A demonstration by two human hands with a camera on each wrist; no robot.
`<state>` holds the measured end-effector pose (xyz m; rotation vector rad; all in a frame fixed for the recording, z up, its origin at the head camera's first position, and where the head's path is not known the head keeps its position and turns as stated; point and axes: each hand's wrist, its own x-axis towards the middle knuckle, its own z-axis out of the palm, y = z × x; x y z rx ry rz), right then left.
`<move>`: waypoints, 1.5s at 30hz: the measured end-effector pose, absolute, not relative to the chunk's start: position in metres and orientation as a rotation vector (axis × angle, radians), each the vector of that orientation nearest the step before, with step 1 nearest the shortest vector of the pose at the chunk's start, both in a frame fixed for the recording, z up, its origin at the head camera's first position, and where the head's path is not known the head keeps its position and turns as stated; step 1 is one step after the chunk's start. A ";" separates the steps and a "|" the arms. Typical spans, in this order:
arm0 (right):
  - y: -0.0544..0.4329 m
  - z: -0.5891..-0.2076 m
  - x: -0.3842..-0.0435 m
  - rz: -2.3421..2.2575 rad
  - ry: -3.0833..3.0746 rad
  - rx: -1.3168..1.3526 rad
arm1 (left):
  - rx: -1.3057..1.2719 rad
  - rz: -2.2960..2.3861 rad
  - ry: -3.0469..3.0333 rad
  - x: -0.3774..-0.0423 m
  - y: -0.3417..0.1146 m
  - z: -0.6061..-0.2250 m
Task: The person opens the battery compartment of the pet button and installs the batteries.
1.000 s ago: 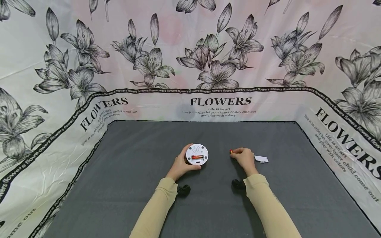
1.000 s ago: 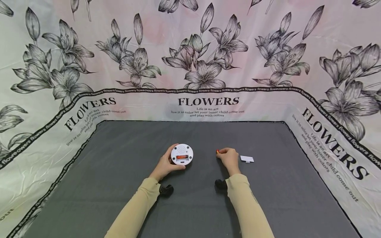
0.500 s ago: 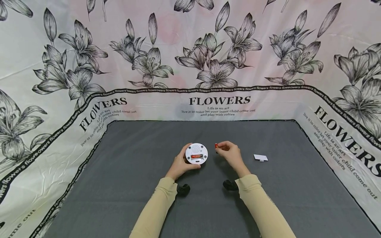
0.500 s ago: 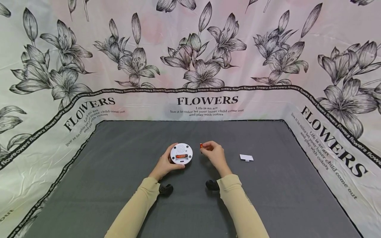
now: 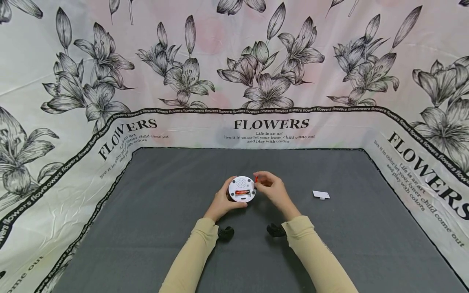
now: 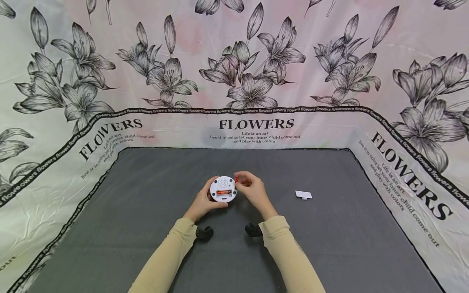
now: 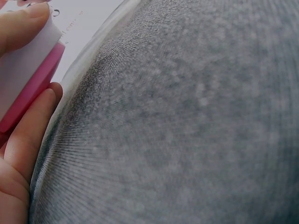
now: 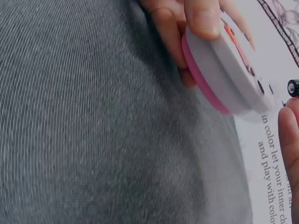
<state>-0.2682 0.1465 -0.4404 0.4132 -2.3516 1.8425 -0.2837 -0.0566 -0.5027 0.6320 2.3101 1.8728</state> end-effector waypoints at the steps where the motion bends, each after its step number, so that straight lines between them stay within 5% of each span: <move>1: 0.145 -0.439 -0.268 1.839 -2.353 0.420 | 0.633 1.870 2.311 -0.283 -0.057 -0.502; 14: 0.128 -0.446 -0.268 1.835 -2.457 0.552 | 0.638 1.877 2.300 -0.282 -0.058 -0.500; 36: 0.127 -0.481 -0.278 0.824 -2.486 0.823 | 0.643 1.900 2.294 -0.300 -0.056 -0.531; 45: 0.122 -0.481 -0.276 0.816 -2.495 0.880 | 0.708 1.904 2.267 -0.285 -0.058 -0.506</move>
